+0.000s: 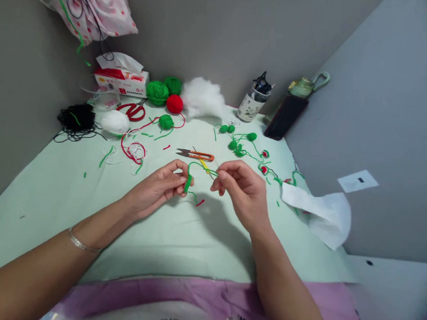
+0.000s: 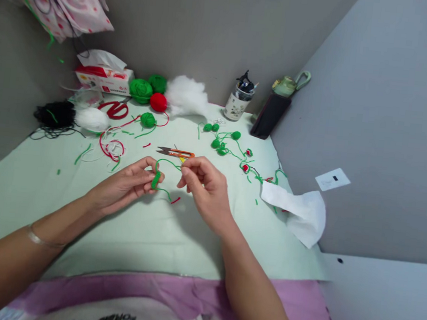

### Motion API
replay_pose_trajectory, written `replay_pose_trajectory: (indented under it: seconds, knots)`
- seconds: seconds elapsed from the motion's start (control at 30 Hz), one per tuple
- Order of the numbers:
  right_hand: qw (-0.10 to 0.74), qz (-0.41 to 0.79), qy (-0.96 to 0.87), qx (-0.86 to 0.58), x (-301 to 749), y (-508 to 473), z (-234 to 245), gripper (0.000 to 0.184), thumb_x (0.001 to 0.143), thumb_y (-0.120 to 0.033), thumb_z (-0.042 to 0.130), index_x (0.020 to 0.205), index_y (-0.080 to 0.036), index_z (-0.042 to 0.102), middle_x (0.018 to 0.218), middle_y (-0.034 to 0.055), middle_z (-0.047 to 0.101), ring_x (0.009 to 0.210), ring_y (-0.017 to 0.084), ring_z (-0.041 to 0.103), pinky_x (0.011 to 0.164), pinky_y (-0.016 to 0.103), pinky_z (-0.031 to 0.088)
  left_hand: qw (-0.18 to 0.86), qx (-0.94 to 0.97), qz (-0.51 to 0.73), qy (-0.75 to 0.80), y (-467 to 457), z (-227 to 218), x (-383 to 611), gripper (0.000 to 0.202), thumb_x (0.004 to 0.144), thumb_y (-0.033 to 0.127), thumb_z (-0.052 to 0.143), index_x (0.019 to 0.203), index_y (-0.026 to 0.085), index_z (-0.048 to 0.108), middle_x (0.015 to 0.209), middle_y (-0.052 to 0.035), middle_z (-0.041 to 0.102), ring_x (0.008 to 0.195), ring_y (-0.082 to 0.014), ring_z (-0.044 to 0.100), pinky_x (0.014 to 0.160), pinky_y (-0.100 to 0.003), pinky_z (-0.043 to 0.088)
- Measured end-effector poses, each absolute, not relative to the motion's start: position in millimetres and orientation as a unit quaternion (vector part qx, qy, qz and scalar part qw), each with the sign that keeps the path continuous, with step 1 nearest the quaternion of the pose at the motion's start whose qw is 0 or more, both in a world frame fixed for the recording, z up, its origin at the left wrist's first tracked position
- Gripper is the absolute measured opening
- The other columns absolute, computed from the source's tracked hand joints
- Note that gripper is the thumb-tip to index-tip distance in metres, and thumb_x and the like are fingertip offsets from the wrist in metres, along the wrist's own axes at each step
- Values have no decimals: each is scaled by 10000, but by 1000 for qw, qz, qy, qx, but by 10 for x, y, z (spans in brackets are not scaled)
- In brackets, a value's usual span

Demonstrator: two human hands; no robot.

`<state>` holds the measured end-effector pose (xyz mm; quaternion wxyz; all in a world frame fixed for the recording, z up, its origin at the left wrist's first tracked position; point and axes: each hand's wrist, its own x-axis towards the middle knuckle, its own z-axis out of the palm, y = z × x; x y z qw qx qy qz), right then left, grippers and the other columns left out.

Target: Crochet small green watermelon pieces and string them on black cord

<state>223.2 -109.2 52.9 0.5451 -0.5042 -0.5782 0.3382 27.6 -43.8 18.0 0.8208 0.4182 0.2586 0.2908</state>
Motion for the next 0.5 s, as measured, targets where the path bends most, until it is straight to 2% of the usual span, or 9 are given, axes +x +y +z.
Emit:
replay_pose_trajectory:
  seconds: [0.2,0.37,0.5]
  knots:
    - [499,199,-653,-534,2230,-1096,523,87,918,-193,605,861,-221,664,850,18,629,747,130,593,631,269,481,830,401,281,267,-445,234,286,88,855,236,664,844,169,607,727,22,519,625,-84,473,712,-235,475]
    - [507,146,-644,-554,2244,-1075,534,107,903,-162,616,842,-228,674,817,22,616,791,154,563,634,282,458,795,448,290,289,-462,230,274,261,750,229,783,923,187,592,894,17,576,732,-88,547,720,-222,457]
    - [510,164,-642,-549,2235,-1070,519,110,903,-156,614,843,-222,678,802,16,596,752,142,542,624,277,444,753,498,314,294,-489,195,296,199,853,310,694,938,193,557,858,12,641,634,-83,540,671,-241,462]
